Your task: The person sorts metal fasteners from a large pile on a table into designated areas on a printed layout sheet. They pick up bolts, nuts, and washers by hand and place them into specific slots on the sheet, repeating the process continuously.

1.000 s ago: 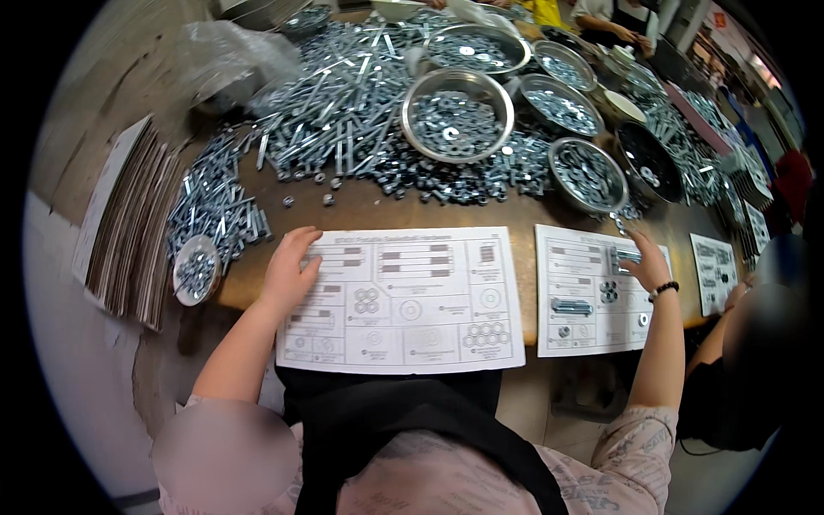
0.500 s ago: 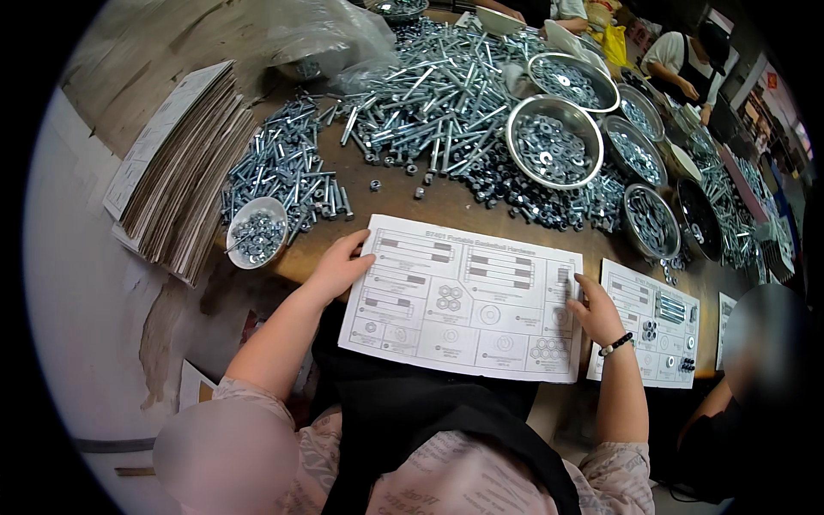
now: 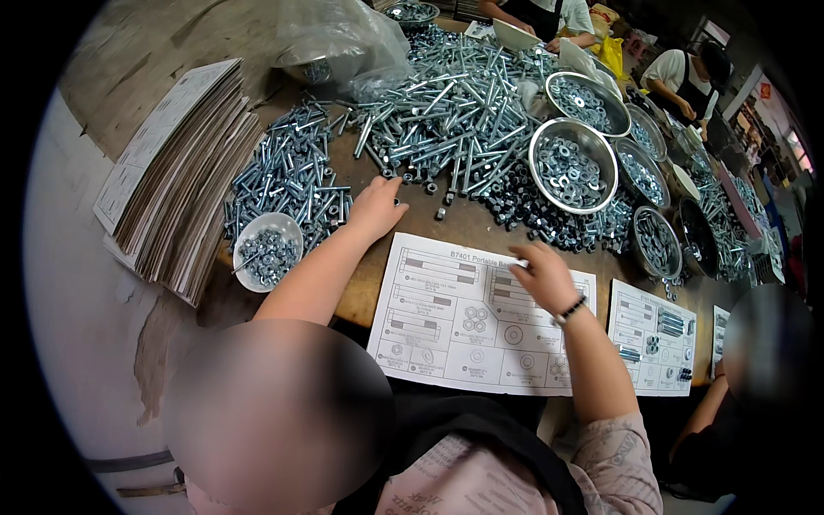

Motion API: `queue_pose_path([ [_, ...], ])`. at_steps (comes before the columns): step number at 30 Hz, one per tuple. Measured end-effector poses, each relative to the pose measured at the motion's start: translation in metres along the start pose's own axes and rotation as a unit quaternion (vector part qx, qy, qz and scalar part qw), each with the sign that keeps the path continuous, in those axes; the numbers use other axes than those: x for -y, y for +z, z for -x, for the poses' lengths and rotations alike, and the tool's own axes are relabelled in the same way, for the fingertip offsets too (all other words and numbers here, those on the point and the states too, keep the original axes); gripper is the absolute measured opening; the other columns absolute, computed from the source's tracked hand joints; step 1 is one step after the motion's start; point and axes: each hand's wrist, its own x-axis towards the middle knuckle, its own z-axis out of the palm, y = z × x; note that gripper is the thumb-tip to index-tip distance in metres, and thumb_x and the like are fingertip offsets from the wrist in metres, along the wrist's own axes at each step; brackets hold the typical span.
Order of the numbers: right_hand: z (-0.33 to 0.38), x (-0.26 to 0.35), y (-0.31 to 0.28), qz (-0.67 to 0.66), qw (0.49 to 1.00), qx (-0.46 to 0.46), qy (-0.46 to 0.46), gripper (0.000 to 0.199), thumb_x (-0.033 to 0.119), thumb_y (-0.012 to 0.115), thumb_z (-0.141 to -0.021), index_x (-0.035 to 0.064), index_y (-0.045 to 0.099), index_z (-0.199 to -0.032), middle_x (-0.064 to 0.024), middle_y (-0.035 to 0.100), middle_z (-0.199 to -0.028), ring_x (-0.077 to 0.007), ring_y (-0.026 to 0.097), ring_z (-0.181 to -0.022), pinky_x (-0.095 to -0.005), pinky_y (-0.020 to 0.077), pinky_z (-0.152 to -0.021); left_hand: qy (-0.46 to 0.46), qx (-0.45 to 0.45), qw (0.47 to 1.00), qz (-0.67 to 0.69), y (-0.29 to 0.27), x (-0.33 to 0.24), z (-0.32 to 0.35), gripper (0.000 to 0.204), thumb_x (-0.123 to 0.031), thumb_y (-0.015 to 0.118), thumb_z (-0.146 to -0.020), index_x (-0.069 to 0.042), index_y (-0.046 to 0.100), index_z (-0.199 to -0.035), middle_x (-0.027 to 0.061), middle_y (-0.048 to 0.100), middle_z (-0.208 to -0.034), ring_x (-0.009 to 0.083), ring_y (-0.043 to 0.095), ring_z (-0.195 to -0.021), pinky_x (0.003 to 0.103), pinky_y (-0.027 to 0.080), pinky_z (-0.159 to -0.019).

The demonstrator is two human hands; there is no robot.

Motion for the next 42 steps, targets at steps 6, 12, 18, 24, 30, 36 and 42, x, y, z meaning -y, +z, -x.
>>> queue_pose_path([
  [6,-0.093,0.017,0.061,0.062,0.997,0.006,0.054,0.031,0.029,0.058,-0.081,0.0051,0.060,-0.101,-0.0127,0.060,-0.094,-0.0297,0.058,-0.088,-0.0383,0.0470,-0.075,-0.051,0.034,0.997,-0.056,0.017,-0.007,-0.032,0.044,-0.025,0.064,-0.076,-0.008,0.052,-0.115,0.0149,0.051,-0.102,0.0327,0.054,-0.096,0.041,0.045,-0.080],
  [12,-0.138,0.036,0.079,0.066,0.975,0.031,0.210,0.042,0.041,0.058,-0.080,0.0032,0.057,-0.097,-0.0156,0.063,-0.095,-0.0304,0.060,-0.091,-0.0396,0.0480,-0.076,0.055,0.035,0.998,-0.012,0.014,-0.012,-0.025,0.032,-0.023,0.065,-0.075,-0.008,0.059,-0.102,0.0101,0.054,-0.098,0.0304,0.054,-0.094,0.039,0.045,-0.081],
  [18,-0.154,0.022,0.092,0.025,0.977,0.046,0.207,0.033,0.026,0.057,-0.078,0.0040,0.058,-0.103,-0.0160,0.061,-0.102,-0.0301,0.059,-0.094,-0.0387,0.0475,-0.079,0.103,0.029,0.993,-0.051,0.031,-0.027,-0.038,0.037,-0.018,0.067,-0.071,-0.010,0.057,-0.106,0.0085,0.055,-0.098,0.0284,0.054,-0.095,0.039,0.044,-0.082],
  [24,-0.132,0.009,0.074,0.066,0.991,0.072,0.090,0.028,0.031,0.058,-0.076,0.0063,0.065,-0.086,-0.0141,0.062,-0.087,-0.0308,0.059,-0.083,-0.0400,0.0479,-0.074,0.085,0.177,0.980,0.004,0.011,-0.026,-0.037,0.022,-0.022,0.064,-0.073,-0.007,0.063,-0.090,0.0111,0.060,-0.089,0.0287,0.058,-0.088,0.038,0.045,-0.078],
  [30,-0.119,-0.006,0.077,0.085,0.995,-0.012,-0.047,0.018,0.022,0.060,-0.078,0.0102,0.065,-0.090,-0.0115,0.057,-0.091,-0.0293,0.056,-0.088,-0.0379,0.0469,-0.077,0.034,0.123,0.990,0.067,0.025,-0.022,-0.041,0.021,-0.024,0.059,-0.078,-0.006,0.065,-0.087,0.0125,0.061,-0.090,0.0285,0.058,-0.087,0.038,0.046,-0.075],
  [36,-0.117,0.003,0.081,0.078,0.992,0.056,-0.081,0.025,0.026,0.066,-0.075,0.0136,0.062,-0.097,-0.0102,0.054,-0.095,-0.0281,0.054,-0.092,-0.0368,0.0460,-0.079,0.042,0.041,0.993,0.105,0.017,-0.009,-0.029,0.025,-0.025,0.059,-0.078,-0.006,0.064,-0.094,0.0123,0.060,-0.089,0.0288,0.057,-0.086,0.037,0.046,-0.076],
  [42,-0.120,0.012,0.083,0.170,0.981,0.037,-0.089,0.024,0.028,0.056,-0.081,0.0070,0.062,-0.090,-0.0119,0.055,-0.085,-0.0296,0.058,-0.082,-0.0375,0.0490,-0.071,0.111,0.066,0.991,-0.047,0.004,-0.011,-0.006,0.051,-0.032,0.073,-0.066,-0.014,0.057,-0.111,0.0070,0.055,-0.100,0.0257,0.053,-0.100,0.040,0.039,-0.086],
])
